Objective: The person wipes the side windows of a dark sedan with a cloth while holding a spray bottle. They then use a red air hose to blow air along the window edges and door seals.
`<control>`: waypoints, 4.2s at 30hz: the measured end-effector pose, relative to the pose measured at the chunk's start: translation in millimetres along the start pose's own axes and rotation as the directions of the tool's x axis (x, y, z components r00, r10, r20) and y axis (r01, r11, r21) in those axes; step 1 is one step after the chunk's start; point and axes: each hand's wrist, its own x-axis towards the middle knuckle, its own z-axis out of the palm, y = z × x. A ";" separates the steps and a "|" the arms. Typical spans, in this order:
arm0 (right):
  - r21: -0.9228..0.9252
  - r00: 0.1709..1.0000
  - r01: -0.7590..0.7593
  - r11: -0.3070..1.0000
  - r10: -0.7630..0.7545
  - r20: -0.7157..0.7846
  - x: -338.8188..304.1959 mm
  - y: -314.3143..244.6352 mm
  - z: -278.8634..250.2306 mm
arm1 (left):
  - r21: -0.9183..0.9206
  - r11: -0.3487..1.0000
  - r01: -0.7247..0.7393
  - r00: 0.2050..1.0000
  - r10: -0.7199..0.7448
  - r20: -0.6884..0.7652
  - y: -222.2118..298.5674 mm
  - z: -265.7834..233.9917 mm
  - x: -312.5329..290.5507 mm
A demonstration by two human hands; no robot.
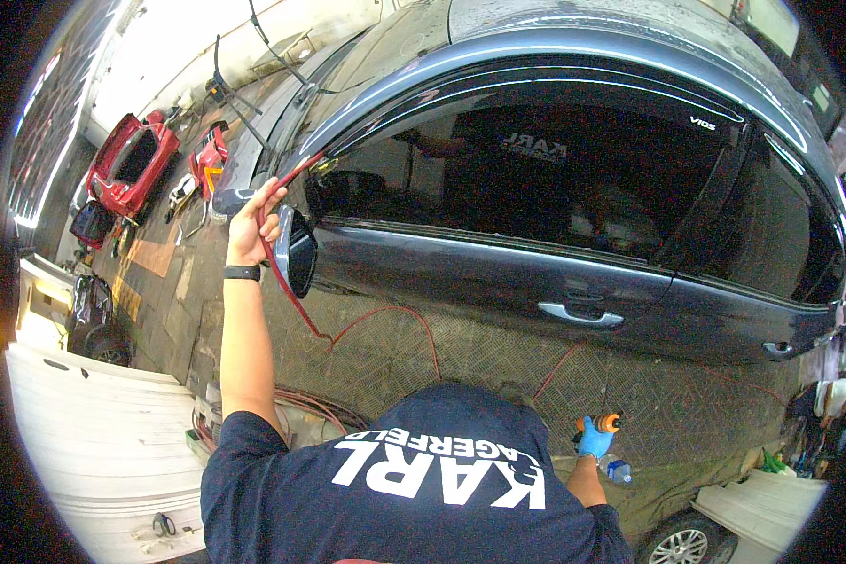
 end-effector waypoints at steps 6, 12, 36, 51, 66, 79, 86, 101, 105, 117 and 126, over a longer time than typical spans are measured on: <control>-0.080 0.999 -0.035 0.996 0.037 0.026 -6.7 1.1 -4.5 | -0.015 1.000 -0.005 0.998 0.004 -0.065 -6.6 -29.1 6.7; -0.017 0.999 -0.035 0.999 0.035 0.010 -14.1 9.4 -9.6 | -0.003 1.000 -0.003 0.999 0.003 -0.043 -5.0 -8.6 4.4; 0.046 0.988 -0.135 0.990 0.138 -0.065 -54.4 24.9 -27.9 | 0.079 0.997 -0.017 0.948 -0.009 0.319 13.6 129.9 -3.5; 0.018 0.973 -0.163 0.986 0.164 -0.164 -75.0 36.4 -35.9 | 0.087 0.995 -0.045 0.919 0.007 0.395 13.6 162.6 8.1; -0.028 0.973 -0.149 0.988 0.141 -0.182 -74.2 31.7 -37.0 | 0.093 0.995 -0.033 0.898 -0.011 0.440 16.4 178.8 18.1; -0.069 0.965 -0.193 0.979 0.177 -0.192 -68.7 62.4 -39.6 | 0.106 0.994 -0.029 0.893 -0.022 0.449 19.6 199.9 21.1; 0.008 0.967 -0.162 0.987 0.161 -0.199 -78.7 39.7 -39.3 | 0.127 0.991 -0.037 0.889 -0.026 0.456 16.3 214.3 25.8; 0.051 0.956 -0.204 0.978 0.210 -0.206 -77.9 61.5 -42.1 | 0.108 0.993 -0.043 0.851 -0.020 0.524 16.2 231.7 25.2; 0.071 0.957 -0.187 0.980 0.198 -0.214 -80.3 60.6 -42.8 | 0.118 0.992 -0.038 0.862 -0.027 0.507 15.4 236.3 24.8; 0.112 0.949 -0.191 0.975 0.212 -0.235 -90.7 60.4 -46.1 | 0.136 0.990 -0.046 0.854 -0.031 0.519 10.7 252.4 29.0; 0.045 0.940 -0.192 0.980 0.196 -0.280 -91.1 72.1 -51.0 | 0.137 0.989 -0.047 0.841 -0.035 0.540 8.8 269.5 30.7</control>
